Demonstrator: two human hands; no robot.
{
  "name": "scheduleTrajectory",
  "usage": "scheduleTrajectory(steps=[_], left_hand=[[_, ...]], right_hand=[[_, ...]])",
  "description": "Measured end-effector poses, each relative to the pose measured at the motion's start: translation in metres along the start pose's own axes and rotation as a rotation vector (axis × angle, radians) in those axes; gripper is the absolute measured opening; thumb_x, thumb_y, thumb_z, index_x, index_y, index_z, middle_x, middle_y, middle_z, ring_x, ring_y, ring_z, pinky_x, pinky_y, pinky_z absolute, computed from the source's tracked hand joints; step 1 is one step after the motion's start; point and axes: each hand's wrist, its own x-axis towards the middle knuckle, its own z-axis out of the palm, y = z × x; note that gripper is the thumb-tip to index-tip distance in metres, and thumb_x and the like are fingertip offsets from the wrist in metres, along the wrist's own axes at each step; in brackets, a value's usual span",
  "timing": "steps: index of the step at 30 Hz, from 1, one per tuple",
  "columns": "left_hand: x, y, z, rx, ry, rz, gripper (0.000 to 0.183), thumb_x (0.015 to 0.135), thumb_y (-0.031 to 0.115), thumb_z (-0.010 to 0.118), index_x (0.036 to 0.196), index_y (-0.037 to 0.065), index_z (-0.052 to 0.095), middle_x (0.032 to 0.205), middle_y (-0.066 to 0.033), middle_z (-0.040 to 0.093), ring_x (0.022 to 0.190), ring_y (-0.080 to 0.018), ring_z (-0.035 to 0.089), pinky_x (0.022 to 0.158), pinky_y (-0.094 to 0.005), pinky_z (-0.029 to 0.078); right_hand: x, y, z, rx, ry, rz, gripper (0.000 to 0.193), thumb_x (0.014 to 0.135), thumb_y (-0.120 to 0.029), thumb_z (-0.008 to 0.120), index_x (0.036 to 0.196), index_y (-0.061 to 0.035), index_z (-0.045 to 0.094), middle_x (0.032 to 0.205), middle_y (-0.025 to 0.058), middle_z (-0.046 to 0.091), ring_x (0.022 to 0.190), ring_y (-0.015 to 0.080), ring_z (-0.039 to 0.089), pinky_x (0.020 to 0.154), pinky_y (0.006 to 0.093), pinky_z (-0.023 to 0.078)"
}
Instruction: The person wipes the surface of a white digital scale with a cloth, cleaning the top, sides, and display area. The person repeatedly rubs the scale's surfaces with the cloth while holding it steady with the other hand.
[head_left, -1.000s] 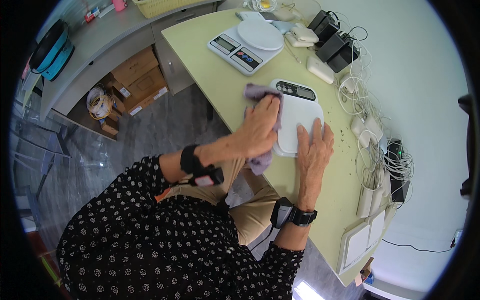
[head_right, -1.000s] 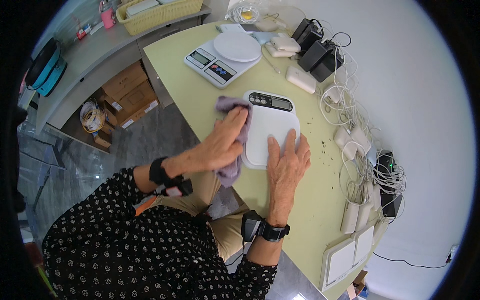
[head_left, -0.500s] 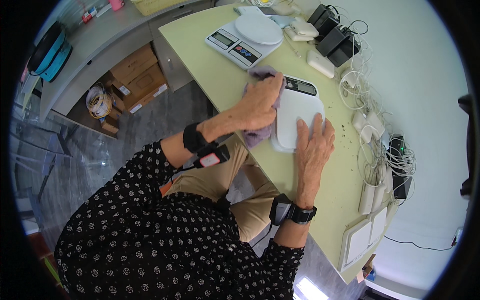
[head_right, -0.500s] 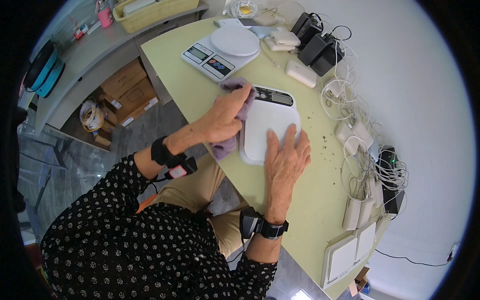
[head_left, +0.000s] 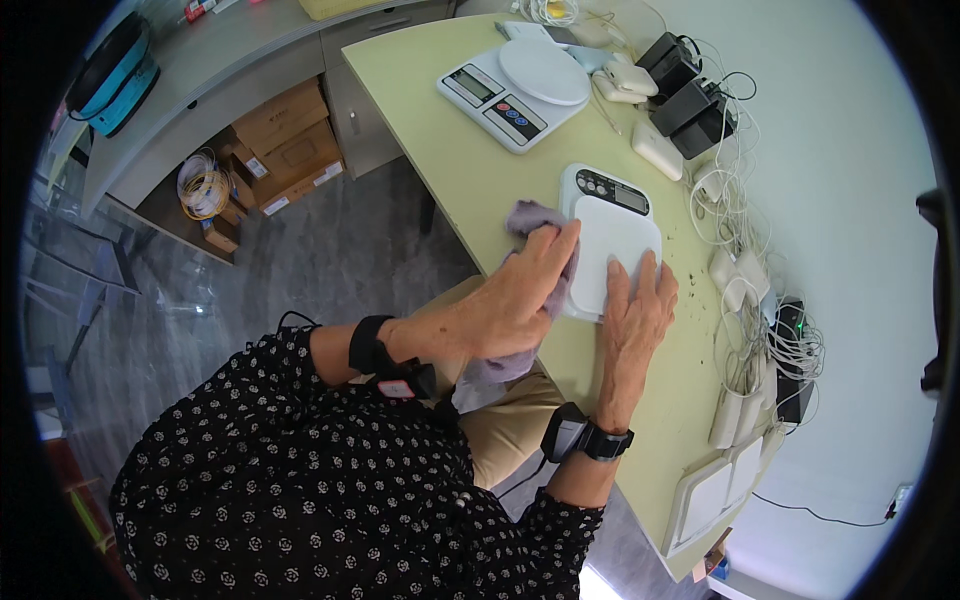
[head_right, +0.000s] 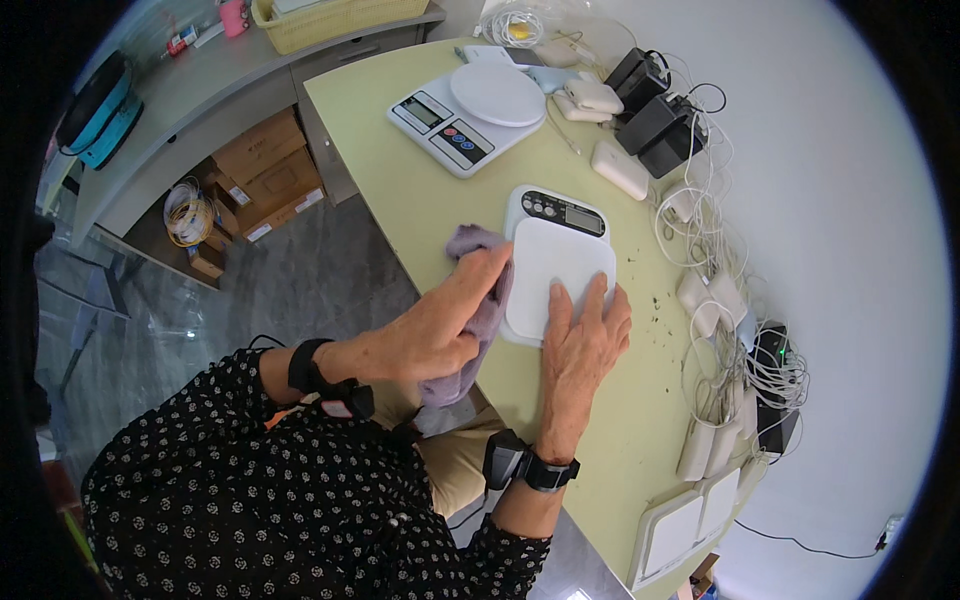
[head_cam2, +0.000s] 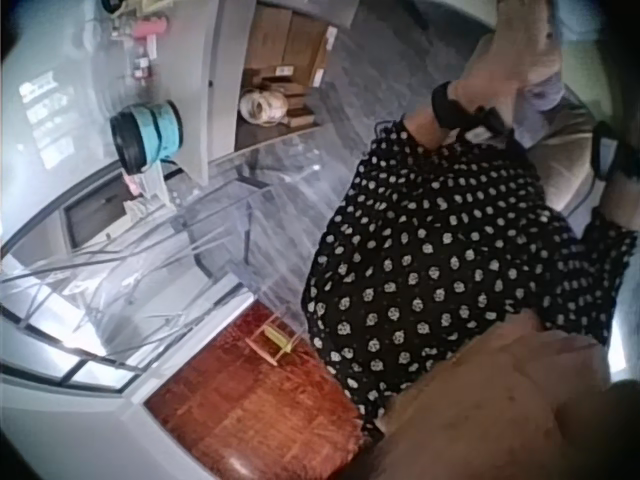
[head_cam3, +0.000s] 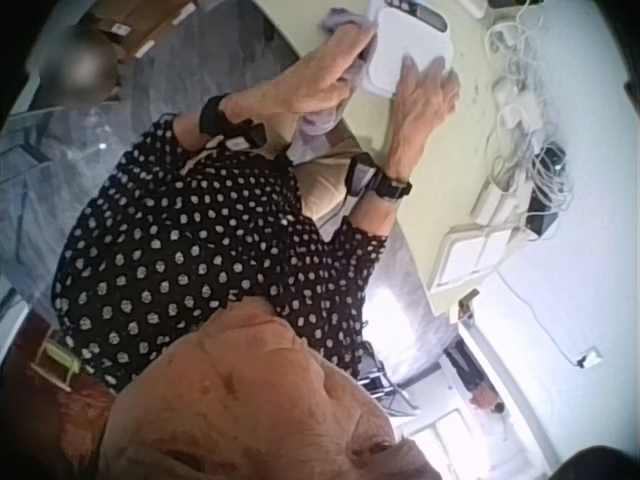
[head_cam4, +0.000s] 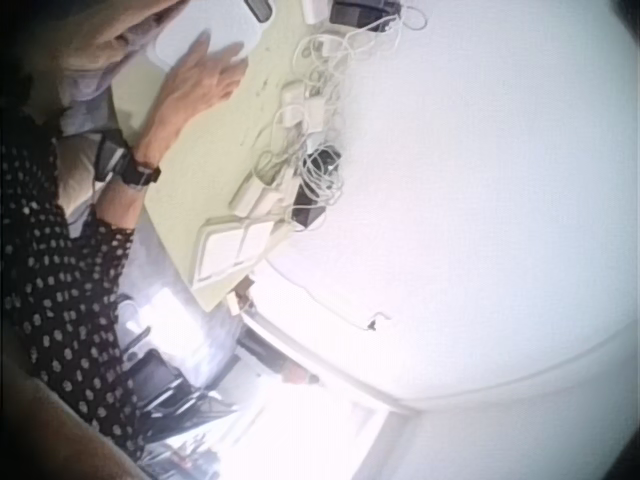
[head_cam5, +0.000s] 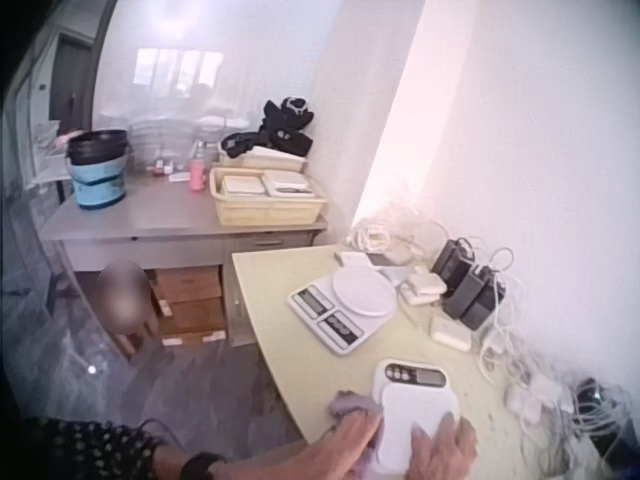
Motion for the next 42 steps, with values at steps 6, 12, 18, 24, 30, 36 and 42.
scheduleTrajectory(steps=[6,12,18,24,30,36,42], left_hand=[[0.056,-0.034,-0.024,0.008,0.077,-0.096,0.093,0.077,0.001,0.062,0.16,-0.008,0.022,0.15,-0.0334,0.044,0.142,-0.0459,0.044,0.118,-0.0412,0.036],[0.103,-0.05,-0.054,-0.014,0.042,-0.241,0.089,0.072,-0.002,0.062,0.156,-0.006,0.033,0.124,-0.0246,0.061,0.115,-0.0343,0.06,0.101,-0.0361,0.048],[0.066,-0.039,-0.041,-0.008,0.018,-0.133,0.08,0.074,-0.002,0.061,0.149,-0.008,0.036,0.12,-0.023,0.062,0.113,-0.0326,0.062,0.1,-0.0359,0.049],[0.013,-0.016,-0.03,-0.069,-0.087,-0.081,0.082,0.078,0.0,0.06,0.154,-0.007,0.031,0.134,-0.027,0.059,0.125,-0.0387,0.058,0.111,-0.0371,0.042],[0.028,-0.022,-0.026,-0.147,0.028,-0.066,0.078,0.076,0.001,0.061,0.15,-0.005,0.037,0.128,-0.0267,0.06,0.118,-0.036,0.06,0.104,-0.0385,0.046],[0.094,-0.058,-0.049,-0.005,0.016,-0.171,0.06,0.073,-0.001,0.06,0.133,-0.004,0.051,0.113,-0.0234,0.063,0.104,-0.0312,0.061,0.093,-0.0368,0.049],[0.082,-0.062,-0.019,0.305,-0.045,0.146,0.072,0.077,-0.003,0.06,0.147,-0.004,0.047,0.129,-0.0194,0.052,0.124,-0.0357,0.05,0.103,-0.0433,0.039]], right_hand=[[0.001,0.004,-0.001,-0.011,-0.004,-0.041,0.056,0.099,-0.039,0.071,0.137,0.0014,0.063,0.139,0.0314,0.054,0.129,0.0477,0.053,0.108,0.0567,0.041],[0.0,0.006,0.0,-0.007,0.016,-0.063,0.055,0.098,-0.039,0.071,0.136,0.0005,0.064,0.138,0.0307,0.055,0.127,0.0473,0.053,0.106,0.0569,0.042],[0.0,0.006,0.003,-0.03,0.016,-0.041,0.055,0.098,-0.04,0.071,0.137,-0.0007,0.064,0.139,0.0301,0.054,0.128,0.047,0.053,0.105,0.0567,0.043],[0.0,0.002,0.002,-0.034,0.009,-0.016,0.055,0.098,-0.039,0.071,0.137,-0.0005,0.063,0.14,0.0304,0.054,0.129,0.047,0.052,0.106,0.057,0.043],[0.0,0.003,0.0,-0.016,0.006,-0.02,0.056,0.098,-0.039,0.071,0.137,-0.0002,0.064,0.14,0.0305,0.054,0.129,0.0471,0.053,0.106,0.0569,0.043],[0.0,0.007,0.003,-0.025,0.022,-0.033,0.056,0.097,-0.04,0.072,0.137,-0.0013,0.064,0.139,0.0301,0.055,0.128,0.047,0.053,0.106,0.0567,0.043],[-0.001,0.002,0.0,-0.024,0.007,0.002,0.056,0.098,-0.041,0.07,0.138,-0.0021,0.064,0.141,0.0307,0.054,0.13,0.0473,0.052,0.107,0.056,0.042]])
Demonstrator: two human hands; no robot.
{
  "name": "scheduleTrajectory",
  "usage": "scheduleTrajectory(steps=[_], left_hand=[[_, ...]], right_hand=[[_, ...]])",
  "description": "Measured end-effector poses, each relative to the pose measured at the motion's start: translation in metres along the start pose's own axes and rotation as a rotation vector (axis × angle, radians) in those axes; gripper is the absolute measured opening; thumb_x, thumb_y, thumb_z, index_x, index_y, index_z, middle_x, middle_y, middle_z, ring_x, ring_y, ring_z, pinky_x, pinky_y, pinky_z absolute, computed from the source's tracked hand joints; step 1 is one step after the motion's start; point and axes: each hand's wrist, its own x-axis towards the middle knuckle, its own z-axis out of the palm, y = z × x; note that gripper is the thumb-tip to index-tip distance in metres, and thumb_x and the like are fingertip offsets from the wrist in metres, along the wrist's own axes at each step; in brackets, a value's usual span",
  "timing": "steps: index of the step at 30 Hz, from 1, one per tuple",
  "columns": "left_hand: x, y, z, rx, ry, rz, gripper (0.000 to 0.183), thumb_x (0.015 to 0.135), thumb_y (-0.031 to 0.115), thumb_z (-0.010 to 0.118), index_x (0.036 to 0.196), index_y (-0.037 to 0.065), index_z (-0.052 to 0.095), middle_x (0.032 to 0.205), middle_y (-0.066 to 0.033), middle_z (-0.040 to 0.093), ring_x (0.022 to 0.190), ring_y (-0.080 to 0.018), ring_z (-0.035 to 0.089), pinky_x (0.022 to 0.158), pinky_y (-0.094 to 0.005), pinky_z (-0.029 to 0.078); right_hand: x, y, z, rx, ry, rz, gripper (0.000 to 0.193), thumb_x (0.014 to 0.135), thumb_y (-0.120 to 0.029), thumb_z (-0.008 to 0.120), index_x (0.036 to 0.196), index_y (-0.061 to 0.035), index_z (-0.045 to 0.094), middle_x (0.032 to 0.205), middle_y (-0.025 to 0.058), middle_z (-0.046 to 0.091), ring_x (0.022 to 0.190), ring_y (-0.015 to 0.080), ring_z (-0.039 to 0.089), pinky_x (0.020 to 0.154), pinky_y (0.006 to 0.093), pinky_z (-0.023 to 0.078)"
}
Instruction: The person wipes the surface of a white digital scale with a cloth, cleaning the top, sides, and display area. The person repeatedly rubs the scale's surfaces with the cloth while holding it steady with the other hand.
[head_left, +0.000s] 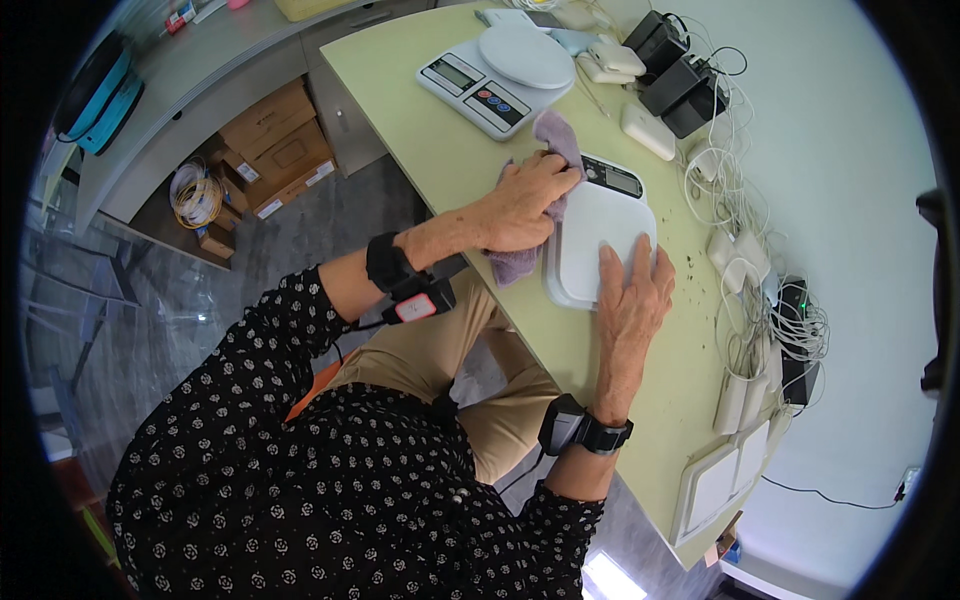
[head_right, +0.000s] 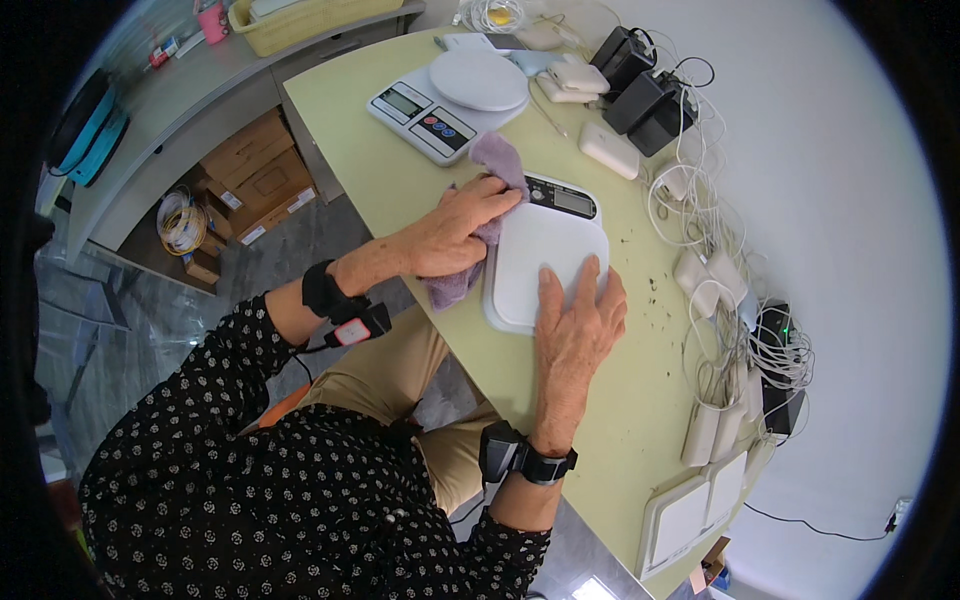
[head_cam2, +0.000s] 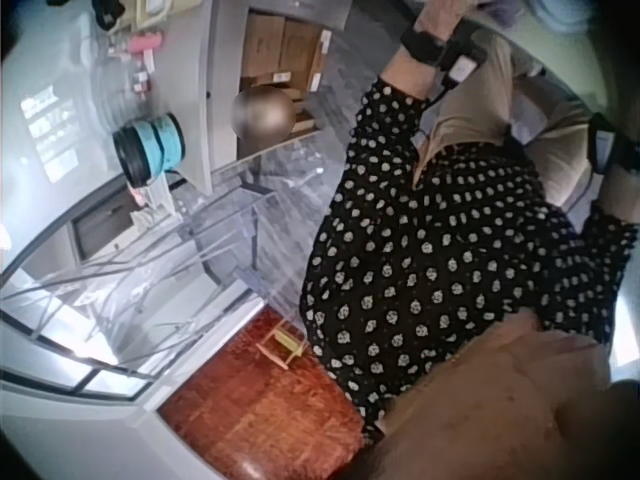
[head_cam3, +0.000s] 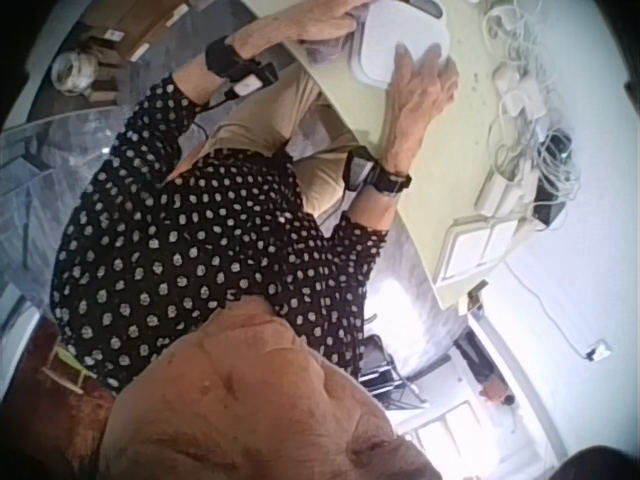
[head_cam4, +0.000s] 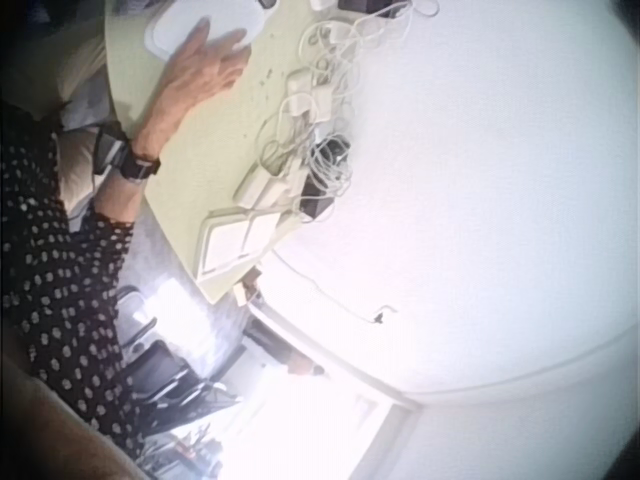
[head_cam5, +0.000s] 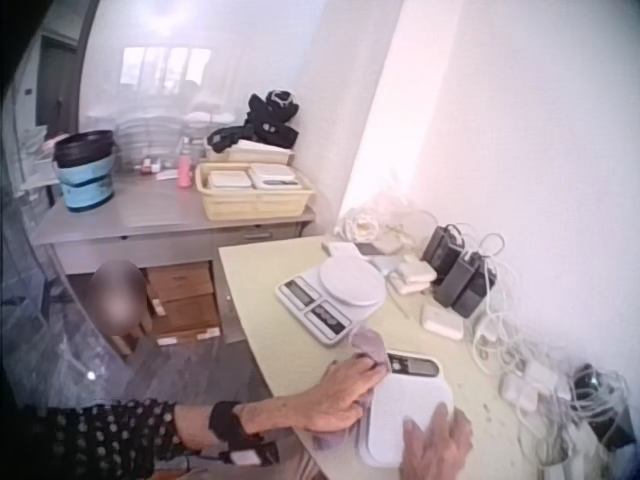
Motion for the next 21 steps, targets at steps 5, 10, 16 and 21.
scheduleTrajectory(steps=[5,10,16,21], left_hand=[[-0.021,0.019,0.004,-0.005,-0.04,-0.133,0.07,0.077,-0.003,0.059,0.146,-0.004,0.044,0.128,-0.0153,0.046,0.126,-0.0336,0.045,0.105,-0.0465,0.033],[-0.033,0.031,0.0,-0.022,-0.078,-0.164,0.066,0.076,-0.004,0.06,0.14,-0.005,0.048,0.122,-0.0147,0.044,0.122,-0.0323,0.045,0.106,-0.0451,0.031],[-0.049,0.04,-0.014,-0.063,-0.144,-0.115,0.057,0.075,-0.001,0.06,0.131,-0.006,0.057,0.122,-0.0131,0.044,0.124,-0.0288,0.044,0.109,-0.0423,0.028],[-0.063,0.054,-0.016,-0.092,-0.128,-0.079,0.058,0.076,0.0,0.06,0.134,-0.006,0.059,0.128,-0.0131,0.045,0.129,-0.0285,0.043,0.113,-0.0452,0.025]], right_hand=[[-0.001,-0.003,-0.005,0.025,-0.046,0.039,0.057,0.1,-0.042,0.066,0.139,-0.0001,0.063,0.144,0.0331,0.052,0.135,0.0477,0.05,0.111,0.0551,0.04],[-0.001,-0.004,-0.002,0.016,0.012,0.002,0.055,0.098,-0.04,0.071,0.137,-0.0024,0.065,0.139,0.0293,0.055,0.128,0.046,0.053,0.107,0.0549,0.042],[-0.002,0.0,0.004,-0.003,0.05,-0.025,0.054,0.096,-0.04,0.074,0.135,-0.0034,0.066,0.135,0.0266,0.057,0.122,0.0454,0.056,0.102,0.0553,0.043],[-0.001,0.002,0.006,-0.017,0.056,-0.032,0.055,0.096,-0.04,0.074,0.135,-0.0025,0.066,0.134,0.0257,0.057,0.121,0.0455,0.056,0.101,0.0557,0.044]])
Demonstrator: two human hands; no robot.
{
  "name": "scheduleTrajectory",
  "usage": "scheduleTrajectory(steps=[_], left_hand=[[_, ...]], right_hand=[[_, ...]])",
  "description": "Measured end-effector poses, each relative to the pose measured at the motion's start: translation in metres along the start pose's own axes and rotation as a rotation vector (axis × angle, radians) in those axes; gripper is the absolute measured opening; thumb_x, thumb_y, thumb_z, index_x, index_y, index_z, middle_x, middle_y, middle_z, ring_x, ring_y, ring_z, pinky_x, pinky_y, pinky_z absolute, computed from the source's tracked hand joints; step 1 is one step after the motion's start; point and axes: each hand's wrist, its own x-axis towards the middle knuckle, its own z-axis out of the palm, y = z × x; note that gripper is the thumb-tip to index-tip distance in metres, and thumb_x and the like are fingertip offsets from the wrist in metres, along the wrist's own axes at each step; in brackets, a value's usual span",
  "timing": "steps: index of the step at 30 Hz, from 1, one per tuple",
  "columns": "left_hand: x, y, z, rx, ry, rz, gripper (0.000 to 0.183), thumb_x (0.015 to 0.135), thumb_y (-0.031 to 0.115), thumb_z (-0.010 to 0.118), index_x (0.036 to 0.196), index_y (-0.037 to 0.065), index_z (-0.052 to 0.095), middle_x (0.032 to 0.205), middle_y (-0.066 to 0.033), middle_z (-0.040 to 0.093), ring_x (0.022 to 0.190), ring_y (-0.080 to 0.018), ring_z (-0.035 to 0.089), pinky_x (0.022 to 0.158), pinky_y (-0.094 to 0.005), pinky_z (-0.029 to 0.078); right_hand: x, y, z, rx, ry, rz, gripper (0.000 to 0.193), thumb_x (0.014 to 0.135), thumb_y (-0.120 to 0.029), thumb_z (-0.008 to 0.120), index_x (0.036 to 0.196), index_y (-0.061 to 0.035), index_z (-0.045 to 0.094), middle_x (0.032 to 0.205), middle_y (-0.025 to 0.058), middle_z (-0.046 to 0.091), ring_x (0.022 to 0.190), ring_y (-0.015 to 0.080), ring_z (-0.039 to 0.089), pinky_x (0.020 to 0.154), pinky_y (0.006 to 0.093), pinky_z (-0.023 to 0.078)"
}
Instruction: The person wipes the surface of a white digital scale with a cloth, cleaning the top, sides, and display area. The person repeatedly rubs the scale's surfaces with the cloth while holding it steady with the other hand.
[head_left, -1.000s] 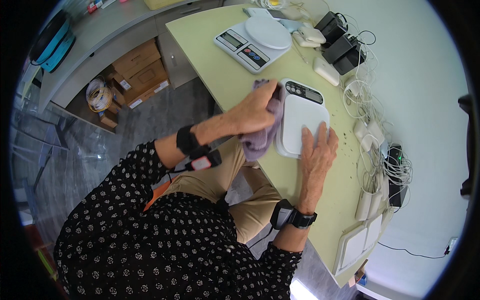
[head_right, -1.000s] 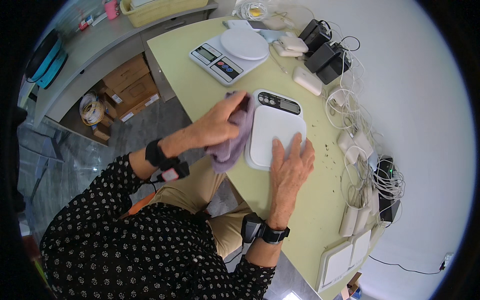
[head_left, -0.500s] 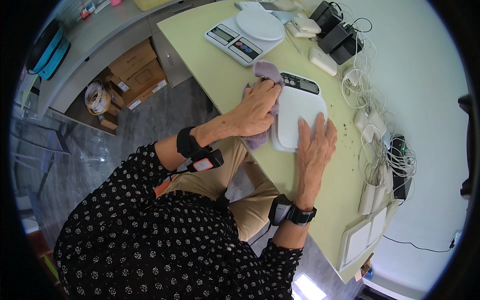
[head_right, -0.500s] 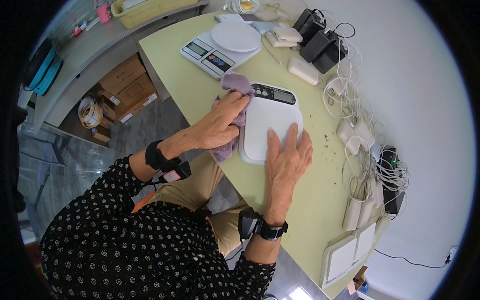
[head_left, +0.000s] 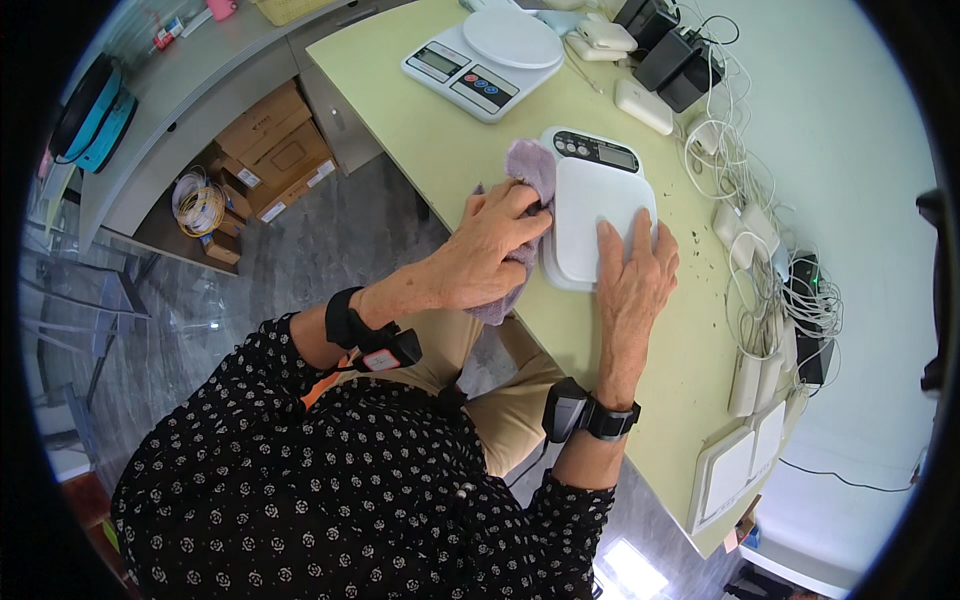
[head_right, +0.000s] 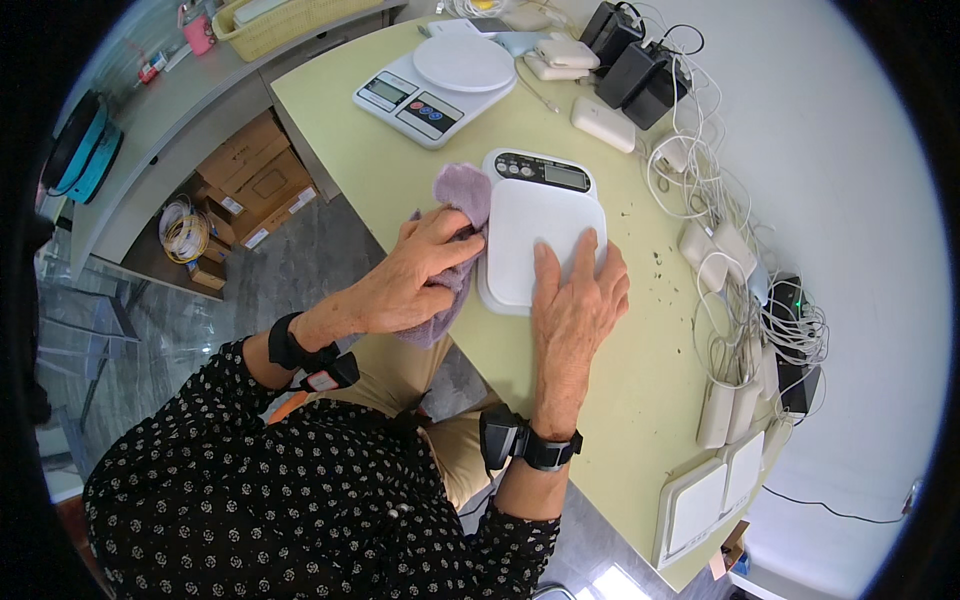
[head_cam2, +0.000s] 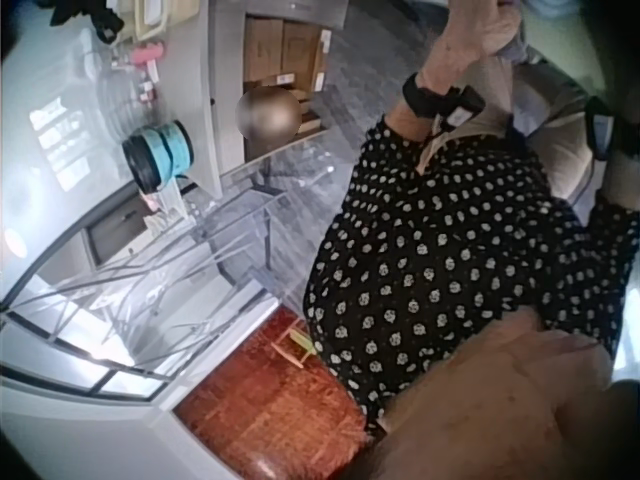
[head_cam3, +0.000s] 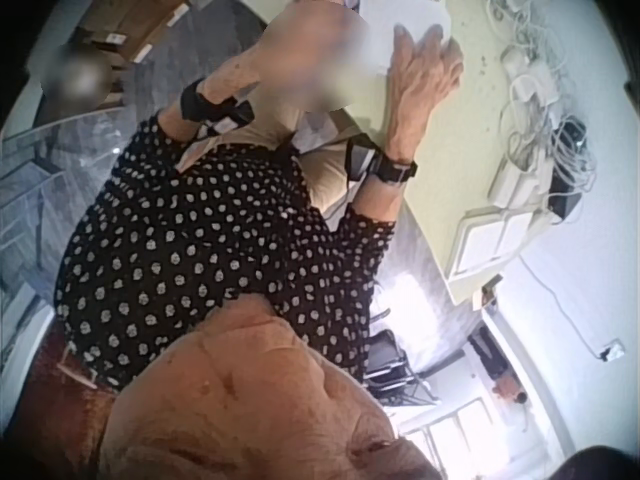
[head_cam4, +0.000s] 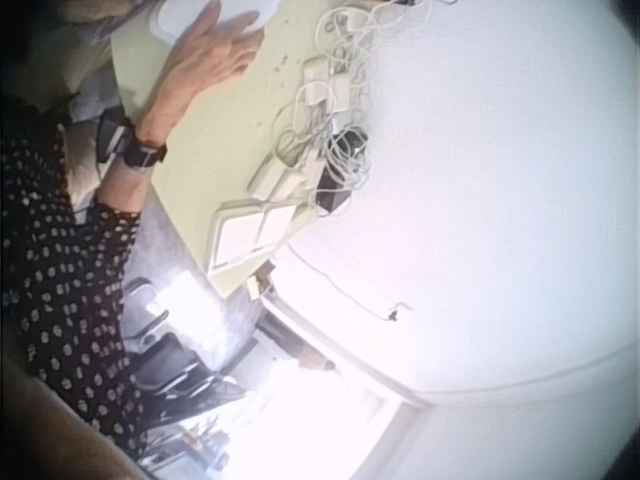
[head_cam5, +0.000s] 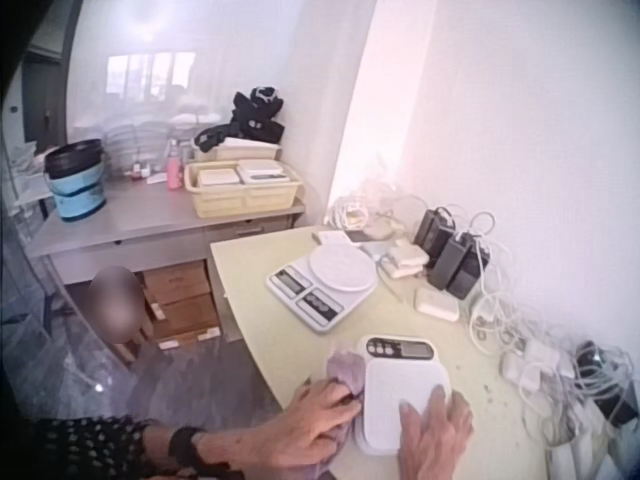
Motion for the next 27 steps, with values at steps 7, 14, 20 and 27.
scheduleTrajectory(steps=[7,14,20,27], left_hand=[[-0.022,0.014,0.014,0.095,0.079,0.103,0.054,0.077,0.002,0.063,0.131,-0.003,0.061,0.13,-0.014,0.047,0.133,-0.0339,0.044,0.11,-0.0508,0.028],[-0.05,0.044,0.024,0.192,-0.076,0.247,0.056,0.078,0.002,0.068,0.133,-0.001,0.06,0.132,-0.0114,0.051,0.131,-0.0332,0.046,0.107,-0.0522,0.032],[-0.034,0.07,0.047,-0.451,-0.223,0.095,0.051,0.077,-0.012,0.062,0.125,0.003,0.069,0.124,-0.0104,0.065,0.12,-0.0297,0.058,0.1,-0.0416,0.041],[-0.002,0.048,-0.035,-1.027,-0.022,-0.049,0.064,0.073,-0.007,0.065,0.137,-0.006,0.064,0.133,-0.0104,0.071,0.121,-0.0176,0.065,0.108,-0.0295,0.047]], right_hand=[[0.0,0.001,0.002,-0.009,-0.009,0.006,0.057,0.096,-0.041,0.073,0.136,-0.0017,0.065,0.134,0.0254,0.056,0.122,0.0447,0.055,0.101,0.0559,0.044],[0.001,0.002,0.003,-0.005,0.001,0.0,0.057,0.096,-0.043,0.073,0.136,-0.0023,0.065,0.136,0.027,0.056,0.123,0.0452,0.055,0.102,0.0563,0.044],[0.001,-0.005,-0.007,0.011,-0.098,0.03,0.054,0.102,-0.038,0.064,0.142,-0.0012,0.06,0.14,0.0305,0.054,0.128,0.0485,0.052,0.106,0.0552,0.042],[-0.001,-0.001,-0.008,0.055,-0.071,-0.007,0.052,0.1,-0.039,0.067,0.138,-0.0027,0.064,0.14,0.0287,0.056,0.128,0.0473,0.053,0.106,0.0561,0.042]])
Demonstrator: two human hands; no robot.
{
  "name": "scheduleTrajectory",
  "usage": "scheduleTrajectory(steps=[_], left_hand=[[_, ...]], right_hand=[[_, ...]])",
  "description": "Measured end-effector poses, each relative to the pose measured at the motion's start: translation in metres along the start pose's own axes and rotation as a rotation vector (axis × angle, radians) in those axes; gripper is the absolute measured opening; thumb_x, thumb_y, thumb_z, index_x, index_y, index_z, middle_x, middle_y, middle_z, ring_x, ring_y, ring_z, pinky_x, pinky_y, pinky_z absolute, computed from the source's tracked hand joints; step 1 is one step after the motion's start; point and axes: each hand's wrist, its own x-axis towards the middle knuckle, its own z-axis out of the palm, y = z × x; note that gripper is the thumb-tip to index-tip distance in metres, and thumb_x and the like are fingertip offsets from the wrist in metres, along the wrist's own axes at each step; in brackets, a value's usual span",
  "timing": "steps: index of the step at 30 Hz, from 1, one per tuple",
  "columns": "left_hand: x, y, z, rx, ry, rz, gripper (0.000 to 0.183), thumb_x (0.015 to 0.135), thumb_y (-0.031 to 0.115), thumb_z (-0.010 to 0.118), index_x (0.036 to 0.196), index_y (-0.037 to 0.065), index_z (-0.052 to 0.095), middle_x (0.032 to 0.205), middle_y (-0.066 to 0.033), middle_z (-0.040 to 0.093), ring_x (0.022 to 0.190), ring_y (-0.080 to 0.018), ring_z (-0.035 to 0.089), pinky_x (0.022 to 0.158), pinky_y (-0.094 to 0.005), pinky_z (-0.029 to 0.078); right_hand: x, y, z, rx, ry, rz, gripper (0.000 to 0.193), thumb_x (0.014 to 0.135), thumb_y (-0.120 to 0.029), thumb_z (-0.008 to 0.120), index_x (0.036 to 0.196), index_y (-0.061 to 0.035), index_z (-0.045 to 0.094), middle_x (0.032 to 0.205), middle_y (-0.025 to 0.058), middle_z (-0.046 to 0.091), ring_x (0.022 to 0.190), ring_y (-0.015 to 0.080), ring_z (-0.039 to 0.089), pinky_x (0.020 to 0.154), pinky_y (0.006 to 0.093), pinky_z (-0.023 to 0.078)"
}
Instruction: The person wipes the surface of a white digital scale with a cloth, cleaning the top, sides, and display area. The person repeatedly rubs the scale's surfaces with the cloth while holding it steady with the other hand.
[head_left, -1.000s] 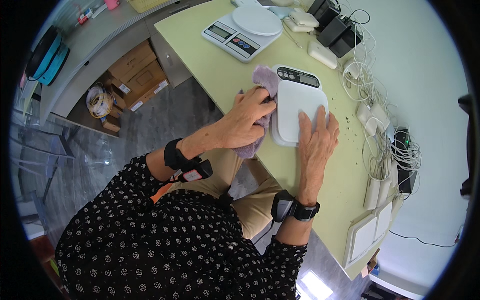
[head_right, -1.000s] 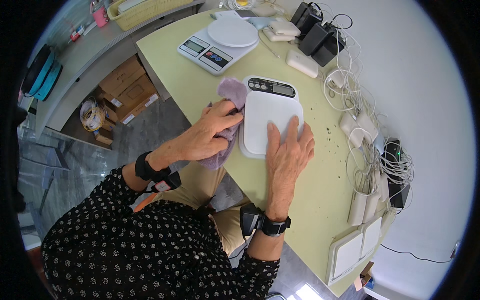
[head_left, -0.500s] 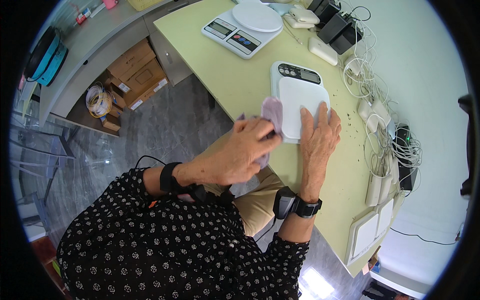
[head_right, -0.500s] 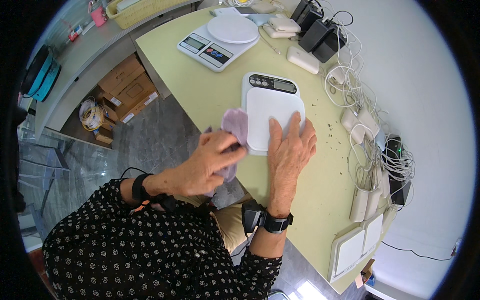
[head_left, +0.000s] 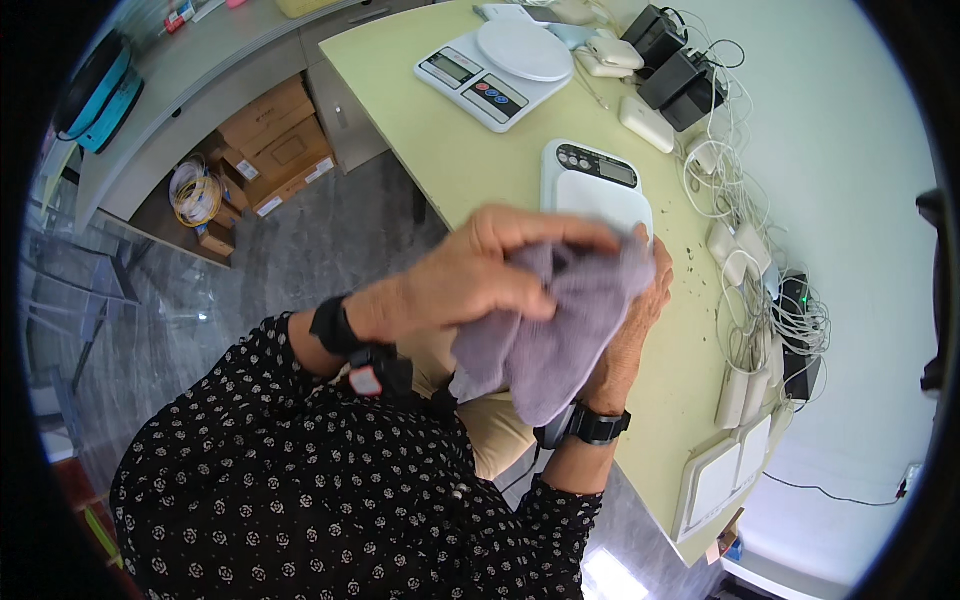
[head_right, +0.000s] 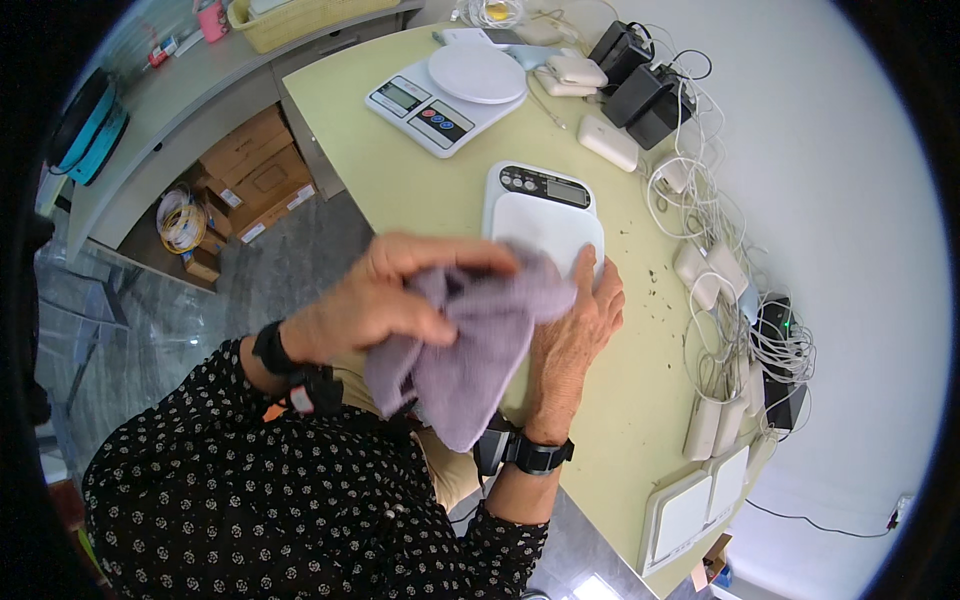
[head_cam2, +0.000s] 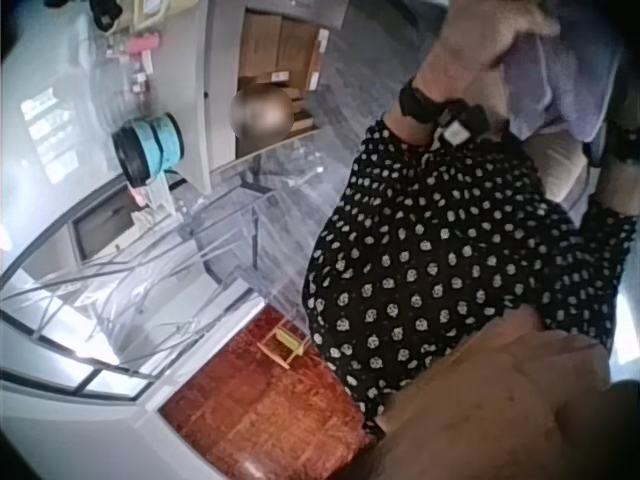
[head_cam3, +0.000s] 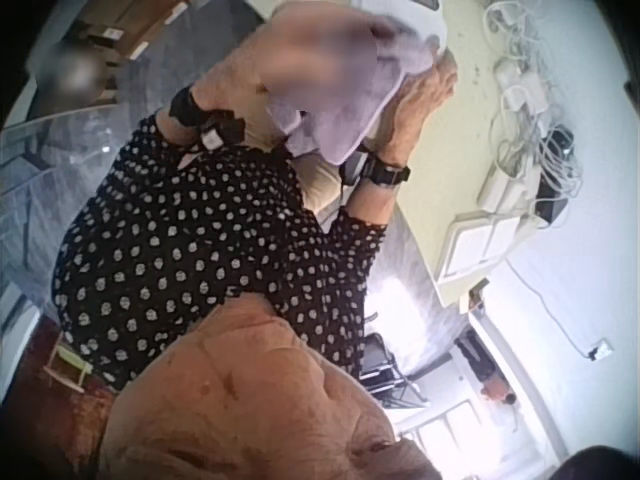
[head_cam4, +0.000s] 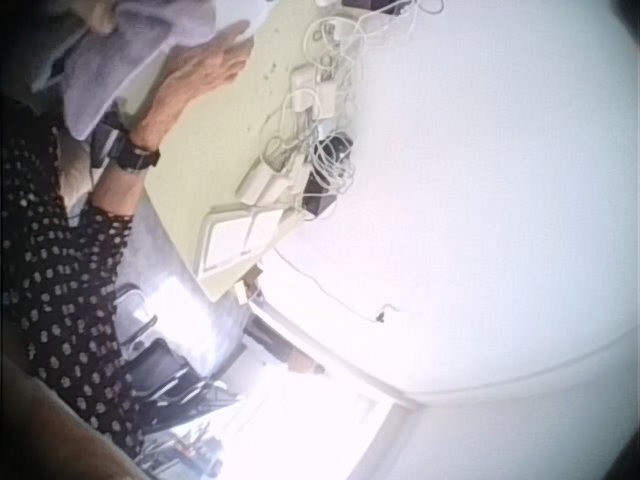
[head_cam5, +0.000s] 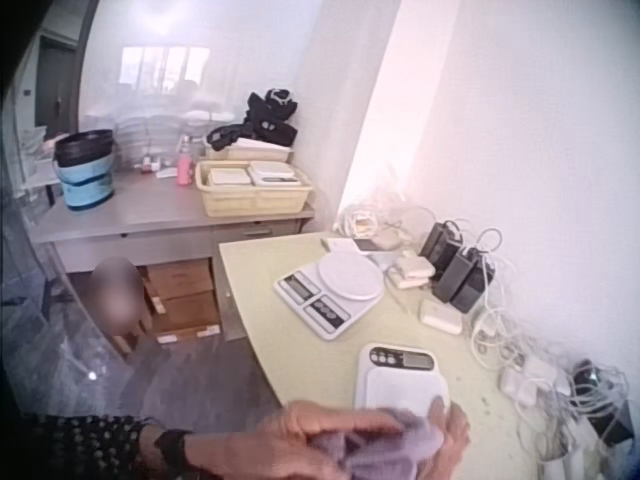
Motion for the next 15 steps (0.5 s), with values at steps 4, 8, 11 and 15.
scheduleTrajectory(steps=[4,8,11,15], left_hand=[[0.044,-0.006,-0.039,0.65,0.146,0.198,0.072,0.079,-0.009,0.06,0.149,0.003,0.057,0.147,-0.0163,0.06,0.134,-0.0285,0.058,0.112,-0.0347,0.045],[0.041,-0.034,-0.052,1.281,0.372,0.264,0.071,0.082,-0.009,0.063,0.151,0.003,0.053,0.16,-0.0196,0.043,0.147,-0.0358,0.044,0.117,-0.0432,0.038],[0.028,-0.043,-0.055,1.192,0.186,0.407,0.068,0.083,-0.007,0.068,0.149,0.004,0.055,0.161,-0.0172,0.042,0.148,-0.0365,0.041,0.118,-0.0453,0.035],[0.026,-0.05,-0.056,1.183,0.096,0.25,0.064,0.084,-0.004,0.073,0.146,0.003,0.057,0.156,-0.0161,0.047,0.141,-0.0374,0.046,0.113,-0.0447,0.038]], right_hand=[[0.001,0.005,0.007,-0.04,0.032,0.028,0.054,0.097,-0.041,0.071,0.138,-0.0052,0.065,0.138,0.0269,0.057,0.126,0.0448,0.055,0.104,0.0569,0.043],[0.001,0.003,0.01,-0.046,0.07,0.022,0.055,0.098,-0.042,0.071,0.137,-0.0049,0.065,0.138,0.0274,0.058,0.126,0.0451,0.055,0.105,0.057,0.043],[0.001,0.0,0.008,-0.048,0.059,0.027,0.055,0.098,-0.042,0.071,0.137,-0.0044,0.065,0.137,0.0277,0.058,0.126,0.045,0.055,0.105,0.057,0.043],[0.001,-0.002,0.004,-0.022,0.023,0.063,0.057,0.1,-0.043,0.067,0.139,-0.0024,0.065,0.143,0.0298,0.055,0.133,0.0461,0.053,0.11,0.0558,0.041]])
